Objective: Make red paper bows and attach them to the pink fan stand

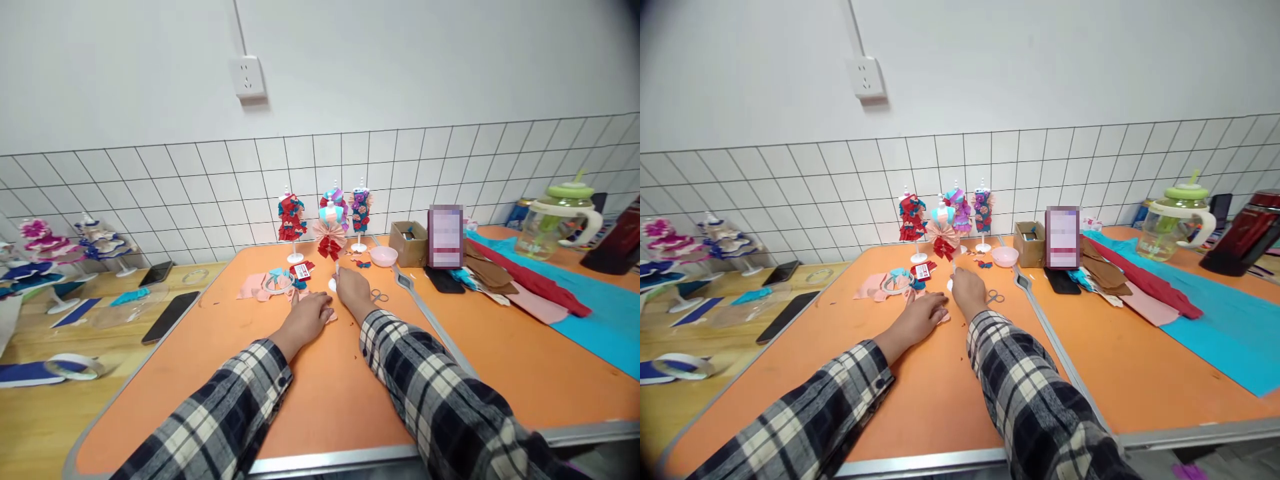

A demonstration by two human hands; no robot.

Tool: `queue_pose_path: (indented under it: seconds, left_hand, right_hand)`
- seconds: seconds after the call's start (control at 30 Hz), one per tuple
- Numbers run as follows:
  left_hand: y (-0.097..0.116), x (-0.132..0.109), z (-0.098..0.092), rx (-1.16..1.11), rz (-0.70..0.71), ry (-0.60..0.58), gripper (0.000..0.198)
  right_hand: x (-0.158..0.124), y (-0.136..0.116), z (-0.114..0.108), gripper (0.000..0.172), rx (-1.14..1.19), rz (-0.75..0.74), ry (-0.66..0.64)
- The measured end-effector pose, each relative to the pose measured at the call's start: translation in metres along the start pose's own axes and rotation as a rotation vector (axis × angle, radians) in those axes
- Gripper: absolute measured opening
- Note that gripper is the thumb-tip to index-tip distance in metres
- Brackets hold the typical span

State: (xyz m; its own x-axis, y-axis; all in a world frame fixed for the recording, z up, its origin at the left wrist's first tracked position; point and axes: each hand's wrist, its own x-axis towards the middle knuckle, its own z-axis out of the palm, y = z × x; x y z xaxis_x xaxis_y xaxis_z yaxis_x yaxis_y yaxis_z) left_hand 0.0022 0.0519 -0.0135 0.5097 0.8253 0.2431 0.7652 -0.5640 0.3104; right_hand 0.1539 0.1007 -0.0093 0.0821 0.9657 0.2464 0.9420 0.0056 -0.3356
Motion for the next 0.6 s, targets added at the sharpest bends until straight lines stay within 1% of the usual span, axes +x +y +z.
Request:
queue_pose_path:
  seconds: [0.13, 0.23, 0.33, 0.4, 0.43, 0.47, 0.53, 0.57, 0.6]
  left_hand:
    - [-0.001, -0.005, -0.007, -0.069, 0.063, 0.003, 0.030]
    - [-0.007, -0.014, -0.016, -0.127, 0.143, -0.057, 0.030]
    - [-0.015, -0.026, -0.024, -0.155, 0.233, -0.153, 0.030]
    - [-0.017, -0.035, -0.026, -0.177, 0.269, -0.191, 0.031]
    - [-0.016, -0.038, -0.026, -0.192, 0.281, -0.203, 0.031]
    - [-0.015, -0.040, -0.026, -0.207, 0.292, -0.213, 0.032]
    - [-0.013, -0.042, -0.024, -0.232, 0.307, -0.233, 0.034]
    - [-0.012, -0.042, -0.022, -0.240, 0.306, -0.241, 0.035]
    - [-0.013, -0.042, -0.022, -0.248, 0.307, -0.239, 0.036]
  right_hand:
    - [0.020, 0.002, 0.006, 0.028, 0.018, -0.015, 0.009]
    - [0.024, 0.009, 0.006, 0.028, 0.057, -0.014, 0.006]
    - [0.009, 0.016, -0.001, 0.040, 0.096, 0.046, 0.051]
    - [-0.007, 0.014, -0.006, 0.040, 0.141, 0.059, 0.134]
    - [-0.015, 0.010, -0.007, 0.036, 0.197, -0.005, 0.188]
    - [-0.022, 0.004, -0.008, 0.033, 0.260, -0.134, 0.196]
    - [-0.029, -0.012, -0.006, 0.030, 0.334, -0.414, 0.092]
    - [-0.029, -0.022, -0.004, 0.030, 0.321, -0.490, 0.008]
    - [-0.027, -0.031, -0.002, 0.031, 0.283, -0.514, -0.073]
